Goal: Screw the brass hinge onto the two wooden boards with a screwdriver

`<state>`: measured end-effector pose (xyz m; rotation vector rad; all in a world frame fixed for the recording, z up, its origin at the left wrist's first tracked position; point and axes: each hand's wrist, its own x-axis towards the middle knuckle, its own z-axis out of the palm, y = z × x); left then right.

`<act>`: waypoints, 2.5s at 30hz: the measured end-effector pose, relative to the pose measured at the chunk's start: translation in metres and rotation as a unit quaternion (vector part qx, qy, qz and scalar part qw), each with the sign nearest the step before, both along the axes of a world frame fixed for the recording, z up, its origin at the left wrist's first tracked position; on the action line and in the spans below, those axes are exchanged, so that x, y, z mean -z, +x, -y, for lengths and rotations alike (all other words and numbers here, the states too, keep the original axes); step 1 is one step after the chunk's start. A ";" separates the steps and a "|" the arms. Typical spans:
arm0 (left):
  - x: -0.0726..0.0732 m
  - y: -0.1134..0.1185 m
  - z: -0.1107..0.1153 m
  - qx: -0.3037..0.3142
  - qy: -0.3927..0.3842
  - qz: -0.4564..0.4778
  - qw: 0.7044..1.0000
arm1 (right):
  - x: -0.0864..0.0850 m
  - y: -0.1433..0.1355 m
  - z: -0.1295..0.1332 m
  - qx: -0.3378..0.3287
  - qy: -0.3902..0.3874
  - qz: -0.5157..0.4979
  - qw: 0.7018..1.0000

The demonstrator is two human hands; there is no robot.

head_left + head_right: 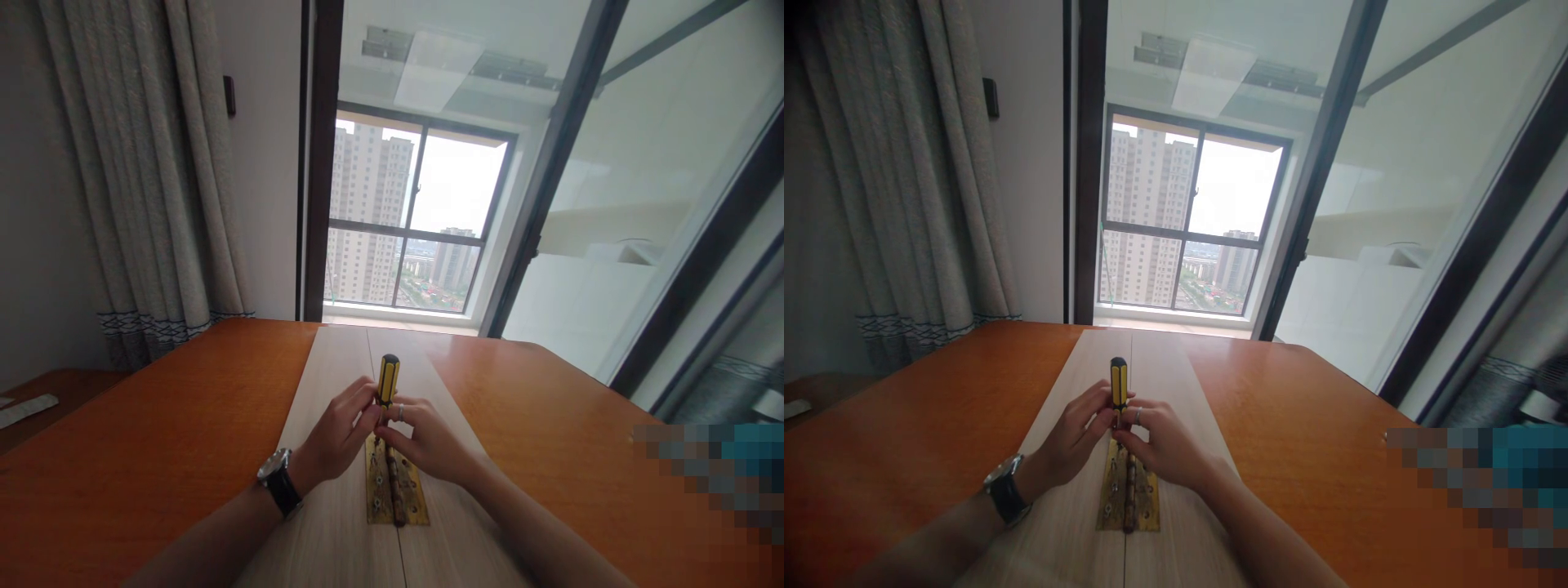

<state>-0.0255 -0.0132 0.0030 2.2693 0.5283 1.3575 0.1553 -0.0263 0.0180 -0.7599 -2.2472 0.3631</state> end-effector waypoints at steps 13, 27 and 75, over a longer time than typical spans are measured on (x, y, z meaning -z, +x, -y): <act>0.001 0.001 -0.001 -0.022 0.015 0.009 1.000 | -0.002 0.001 0.000 -0.014 -0.017 0.020 1.000; 0.001 0.001 -0.002 -0.019 0.038 0.012 0.999 | -0.001 0.000 0.000 -0.010 -0.038 0.004 0.999; -0.001 0.003 -0.005 -0.052 0.005 0.013 0.999 | 0.003 0.000 -0.006 0.041 -0.047 0.002 0.998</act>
